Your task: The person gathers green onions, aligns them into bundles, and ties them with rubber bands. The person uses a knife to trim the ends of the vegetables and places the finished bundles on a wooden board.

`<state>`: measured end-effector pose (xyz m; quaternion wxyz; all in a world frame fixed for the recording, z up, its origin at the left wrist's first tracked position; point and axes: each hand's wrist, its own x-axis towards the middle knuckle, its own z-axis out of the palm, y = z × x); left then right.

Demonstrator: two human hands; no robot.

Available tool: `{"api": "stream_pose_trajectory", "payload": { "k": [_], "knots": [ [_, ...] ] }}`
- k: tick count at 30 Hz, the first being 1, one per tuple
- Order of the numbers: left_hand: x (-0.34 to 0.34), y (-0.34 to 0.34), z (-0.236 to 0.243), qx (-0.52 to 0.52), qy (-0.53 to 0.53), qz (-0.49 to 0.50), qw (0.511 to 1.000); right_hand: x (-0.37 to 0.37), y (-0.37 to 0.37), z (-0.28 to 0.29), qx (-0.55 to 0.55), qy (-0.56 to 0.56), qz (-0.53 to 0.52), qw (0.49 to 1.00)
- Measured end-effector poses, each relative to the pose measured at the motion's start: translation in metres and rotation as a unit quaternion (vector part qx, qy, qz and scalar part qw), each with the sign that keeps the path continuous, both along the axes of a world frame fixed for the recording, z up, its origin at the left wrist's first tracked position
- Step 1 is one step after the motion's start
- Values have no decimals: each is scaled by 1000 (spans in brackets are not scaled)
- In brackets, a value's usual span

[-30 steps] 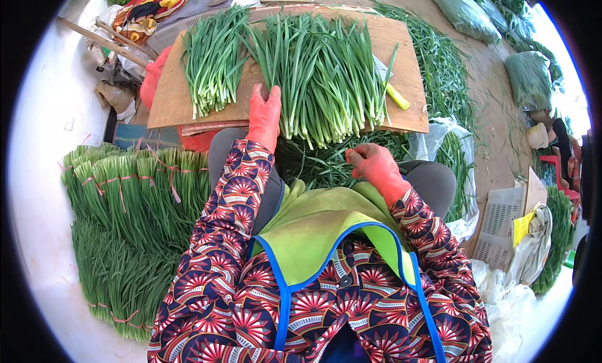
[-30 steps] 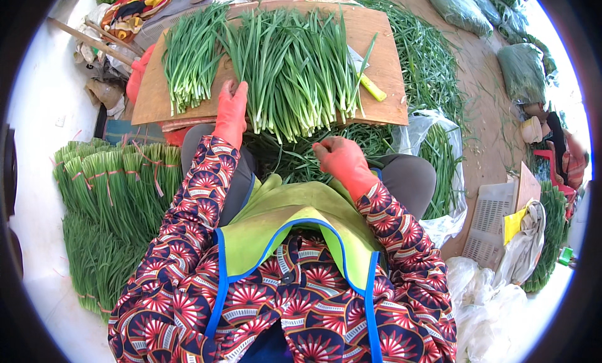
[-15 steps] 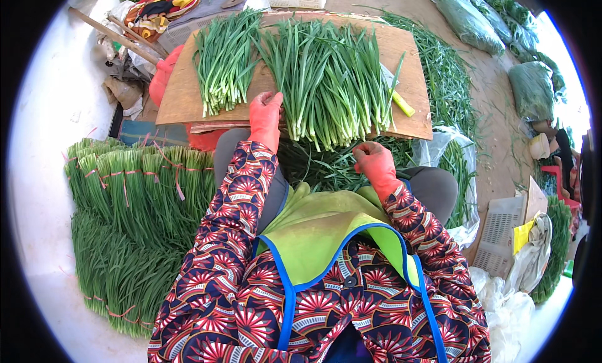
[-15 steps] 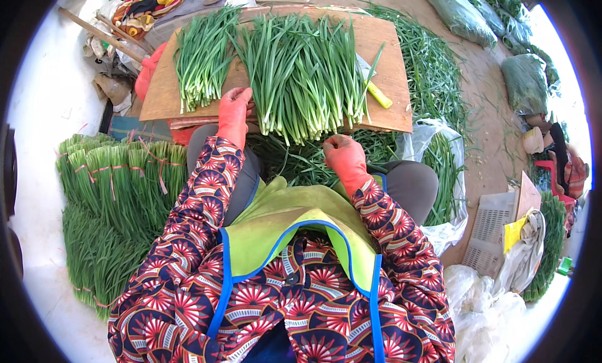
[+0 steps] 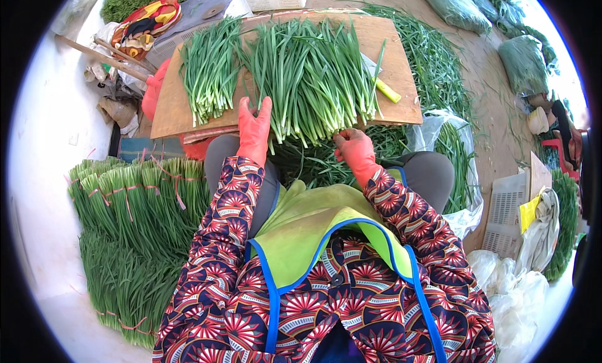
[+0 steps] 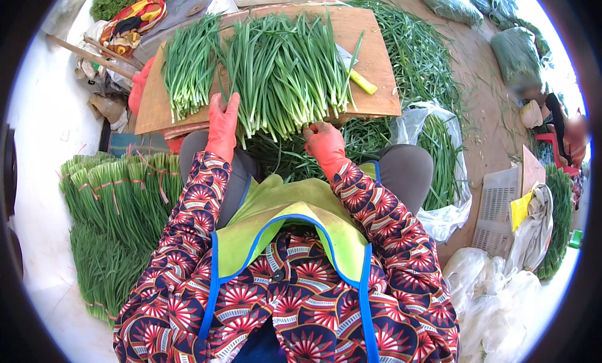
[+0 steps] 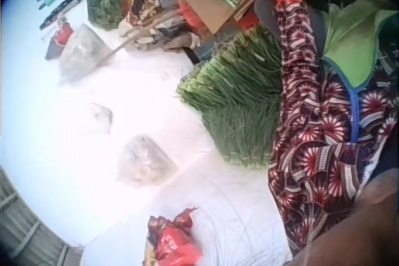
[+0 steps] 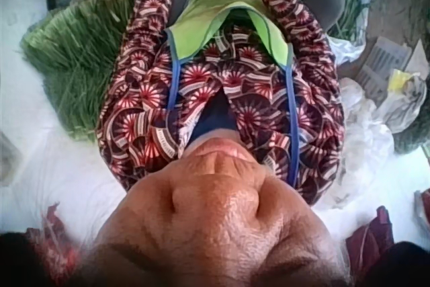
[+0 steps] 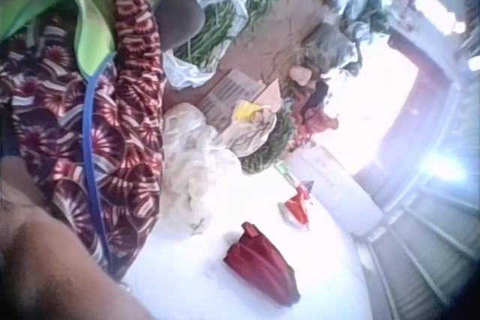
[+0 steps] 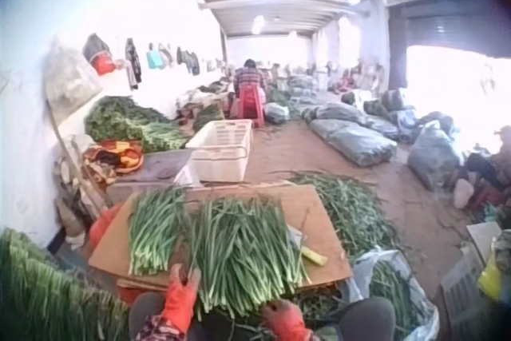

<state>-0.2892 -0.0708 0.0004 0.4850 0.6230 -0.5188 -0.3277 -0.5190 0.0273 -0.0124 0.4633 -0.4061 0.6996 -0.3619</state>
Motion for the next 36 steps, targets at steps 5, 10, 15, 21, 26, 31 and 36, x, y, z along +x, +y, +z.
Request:
{"api": "stream_pose_trajectory", "payload": {
  "k": [5, 10, 15, 21, 26, 31, 36],
  "knots": [
    [-25, 0, 6, 16, -12, -36, 999, -8, 24, 43, 37, 77, 81, 993],
    [-52, -3, 15, 54, -5, -43, 998, -41, 87, 138, 64, 5, 146, 987],
    [-51, -4, 19, 67, 8, -21, 997, -107, 115, 235, -159, -87, -33, 983],
    [-50, -10, 13, 90, 60, -2, 994, -260, 67, 253, -474, -137, -86, 865],
    [-56, -11, 24, 91, 17, -9, 996, -230, -6, 182, -184, 263, -212, 923],
    [-71, -6, 40, 121, -69, -27, 990, -99, -40, 92, -39, 261, 5, 965],
    [-92, -5, 46, 168, -162, -57, 971, -53, -62, 65, 0, 411, 146, 900]
  ]
}}
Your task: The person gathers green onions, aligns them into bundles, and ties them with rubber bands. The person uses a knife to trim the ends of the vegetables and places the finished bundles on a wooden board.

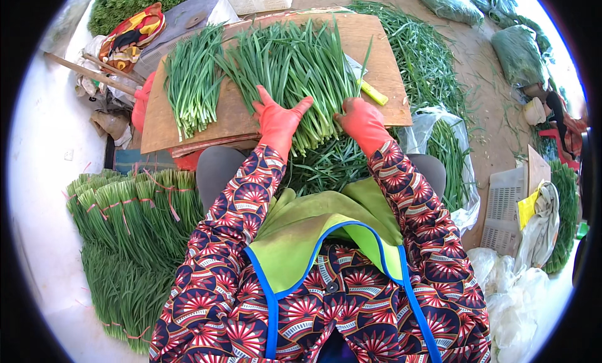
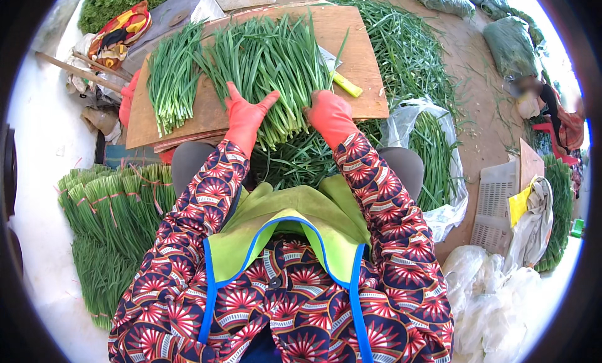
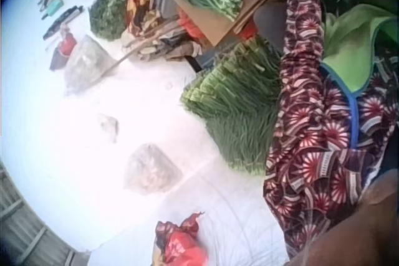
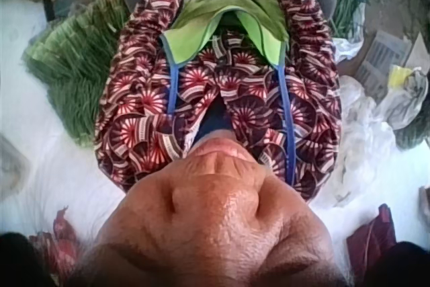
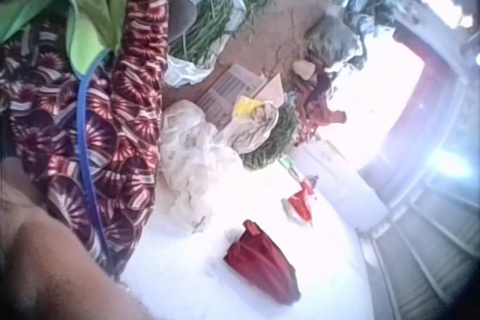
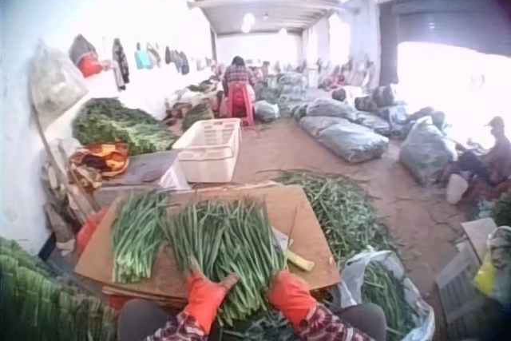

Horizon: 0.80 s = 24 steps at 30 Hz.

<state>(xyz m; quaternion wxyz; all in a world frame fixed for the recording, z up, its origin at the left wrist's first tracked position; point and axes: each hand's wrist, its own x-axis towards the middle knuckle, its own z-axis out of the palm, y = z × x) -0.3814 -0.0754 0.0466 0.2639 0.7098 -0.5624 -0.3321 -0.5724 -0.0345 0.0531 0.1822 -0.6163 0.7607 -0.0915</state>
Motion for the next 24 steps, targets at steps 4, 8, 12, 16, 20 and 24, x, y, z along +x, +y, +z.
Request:
{"api": "stream_pose_trajectory", "payload": {
  "k": [4, 8, 12, 16, 20, 24],
  "knots": [
    [-11, -1, 6, 37, -41, -1, 998, -11, -8, -6, 55, -89, -17, 994],
    [7, -4, -9, -33, 30, 12, 999, -18, -16, -15, 26, -207, -78, 975],
    [19, -6, -16, -69, 70, 14, 995, -4, -12, -1, -74, -40, -6, 996],
    [22, -3, -15, -75, 82, 20, 994, 1, -29, -3, 5, 43, 24, 999],
    [27, -1, -15, -61, 57, 18, 996, 0, -41, -18, 17, 58, 6, 998],
    [27, -2, -13, -54, 39, 15, 998, -14, -40, -24, -35, 23, -32, 999]
  ]
}}
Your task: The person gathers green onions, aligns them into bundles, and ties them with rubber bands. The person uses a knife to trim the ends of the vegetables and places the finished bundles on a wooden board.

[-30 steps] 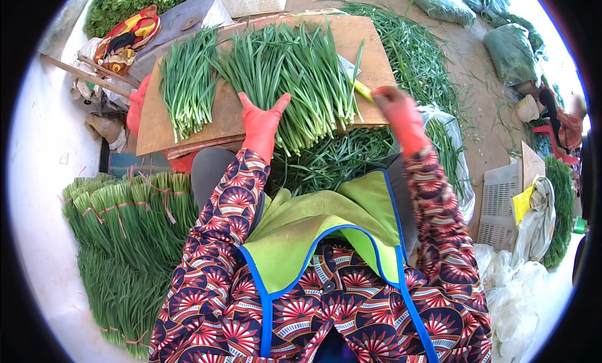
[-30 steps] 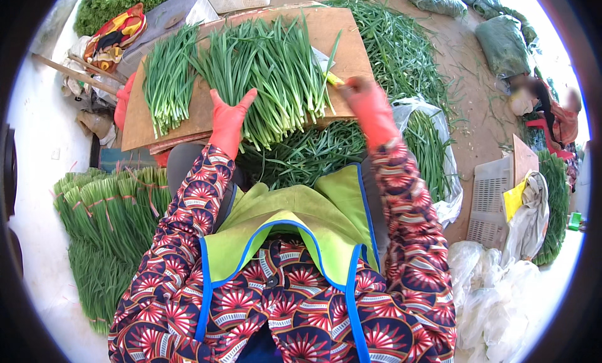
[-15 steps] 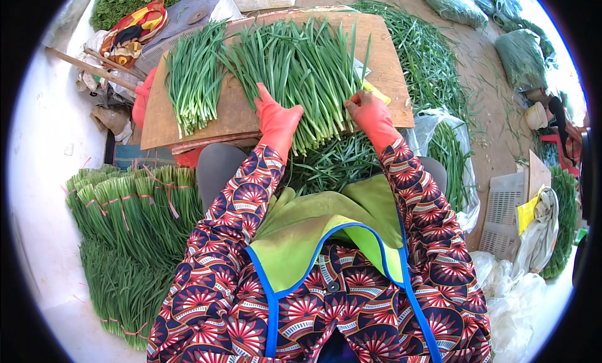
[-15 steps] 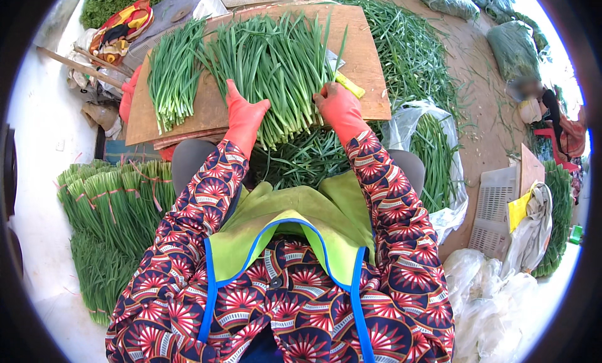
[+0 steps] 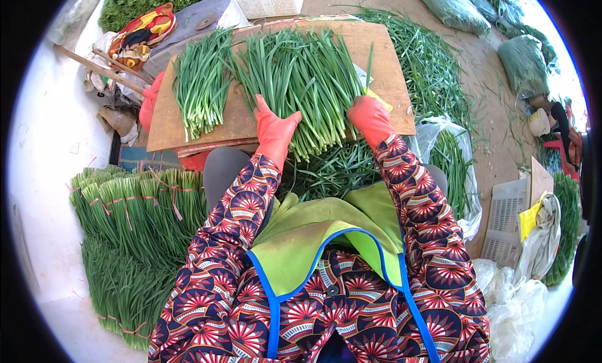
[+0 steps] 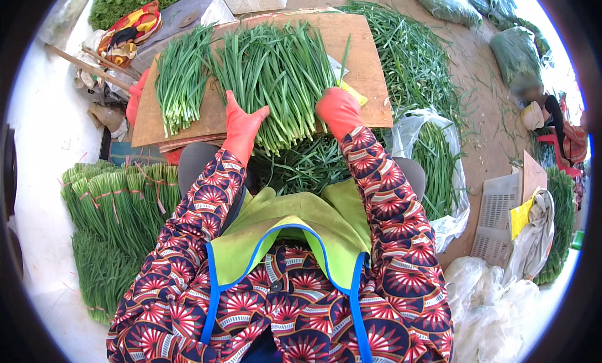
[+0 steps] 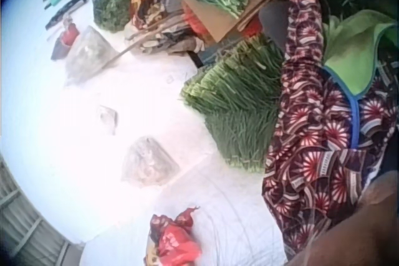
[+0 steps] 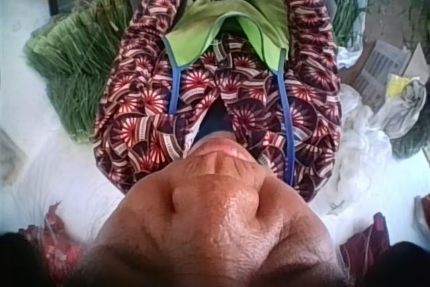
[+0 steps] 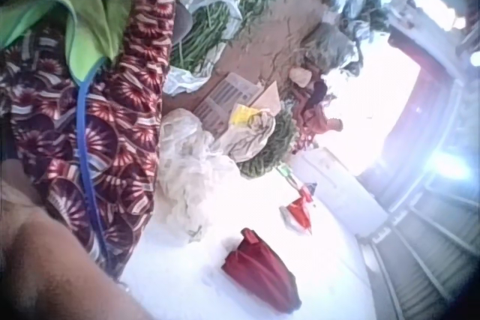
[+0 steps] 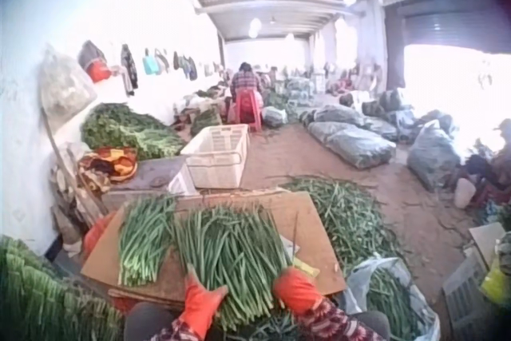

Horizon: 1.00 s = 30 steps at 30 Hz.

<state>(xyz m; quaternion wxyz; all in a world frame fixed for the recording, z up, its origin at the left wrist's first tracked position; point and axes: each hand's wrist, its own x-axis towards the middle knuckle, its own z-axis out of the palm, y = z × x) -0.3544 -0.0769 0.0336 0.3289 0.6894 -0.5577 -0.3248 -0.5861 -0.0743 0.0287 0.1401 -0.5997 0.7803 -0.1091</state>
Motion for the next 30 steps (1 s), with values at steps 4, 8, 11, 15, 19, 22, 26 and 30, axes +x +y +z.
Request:
{"api": "stream_pose_trajectory", "payload": {
  "k": [4, 8, 11, 15, 19, 22, 26, 30],
  "knots": [
    [8, 1, -3, -13, 33, 9, 999, 0, 22, 35, 17, -138, -49, 989],
    [15, -7, -14, -75, 28, 17, 997, -25, 47, 83, 18, -314, -75, 946],
    [31, -16, -23, -144, -1, 29, 989, -50, 51, 107, -43, -542, -40, 839],
    [27, -18, -20, -232, -35, 13, 972, -69, 59, 131, -101, -581, -24, 807],
    [22, -23, -12, -188, 19, 28, 982, -163, 32, 112, -206, -444, -155, 858],
    [40, -28, -10, -97, 41, 90, 990, -172, 22, 80, -130, 19, -270, 954],
    [17, -15, 20, 15, 36, 77, 996, -109, 25, 23, -48, -135, -131, 981],
    [5, -17, 4, 21, -9, 0, 1000, 1, 17, 13, -7, -111, -70, 991]
  ]
}}
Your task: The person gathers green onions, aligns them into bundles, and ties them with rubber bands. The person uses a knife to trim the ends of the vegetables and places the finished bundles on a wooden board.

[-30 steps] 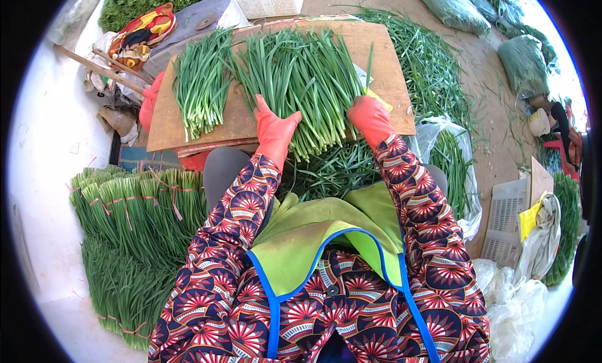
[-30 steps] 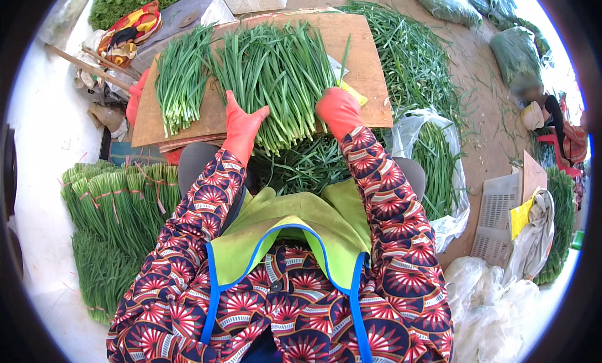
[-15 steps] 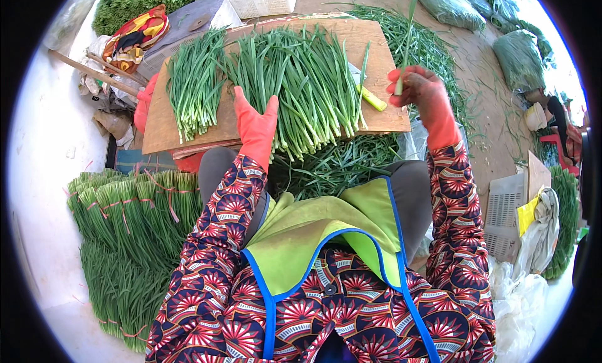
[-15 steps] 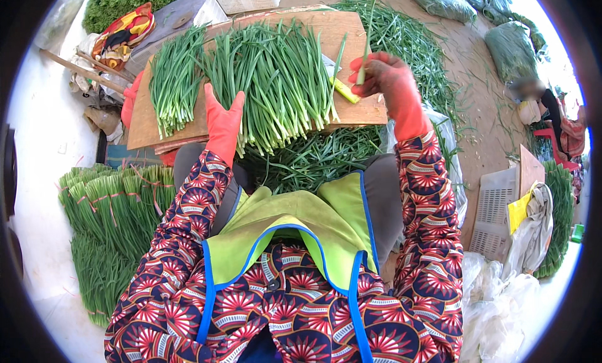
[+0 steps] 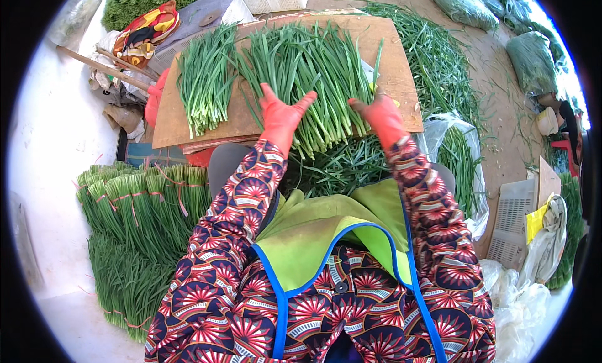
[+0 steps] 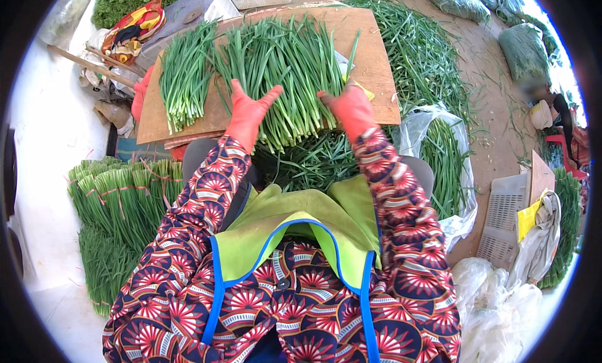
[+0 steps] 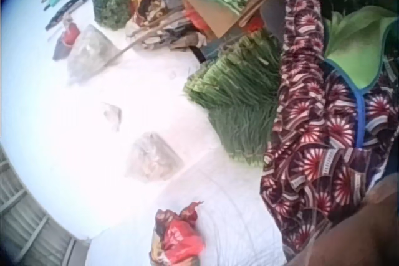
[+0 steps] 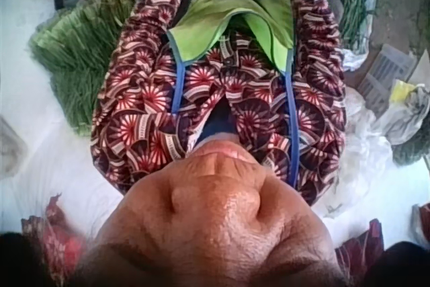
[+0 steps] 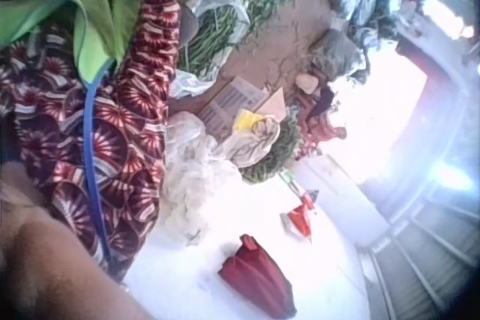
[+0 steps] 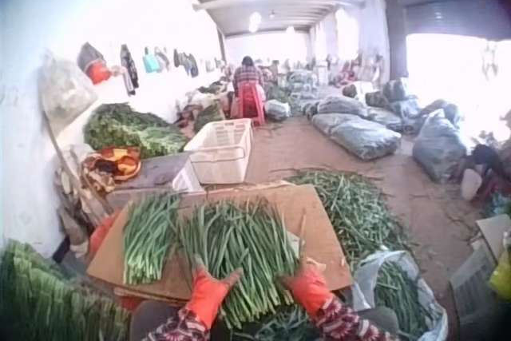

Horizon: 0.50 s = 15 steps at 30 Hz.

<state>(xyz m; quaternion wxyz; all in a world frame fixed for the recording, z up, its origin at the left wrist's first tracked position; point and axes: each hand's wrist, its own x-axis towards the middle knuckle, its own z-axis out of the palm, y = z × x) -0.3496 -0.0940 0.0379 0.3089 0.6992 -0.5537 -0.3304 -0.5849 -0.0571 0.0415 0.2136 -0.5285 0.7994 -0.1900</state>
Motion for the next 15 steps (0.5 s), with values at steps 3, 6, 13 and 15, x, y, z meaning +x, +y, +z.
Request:
{"api": "stream_pose_trajectory", "payload": {
  "k": [3, 6, 13, 15],
  "knots": [
    [-47, 14, 25, 59, -84, -40, 994, 27, -7, -28, -163, -55, 24, 985],
    [-13, 5, -12, -53, 13, -33, 998, 67, -6, -35, -147, -144, 41, 978],
    [14, 22, -22, -114, 210, 56, 969, -17, -7, -52, -84, -369, -84, 922],
    [16, 20, -17, -77, 197, 62, 975, -32, -11, -53, -15, -347, -22, 938]
  ]
}}
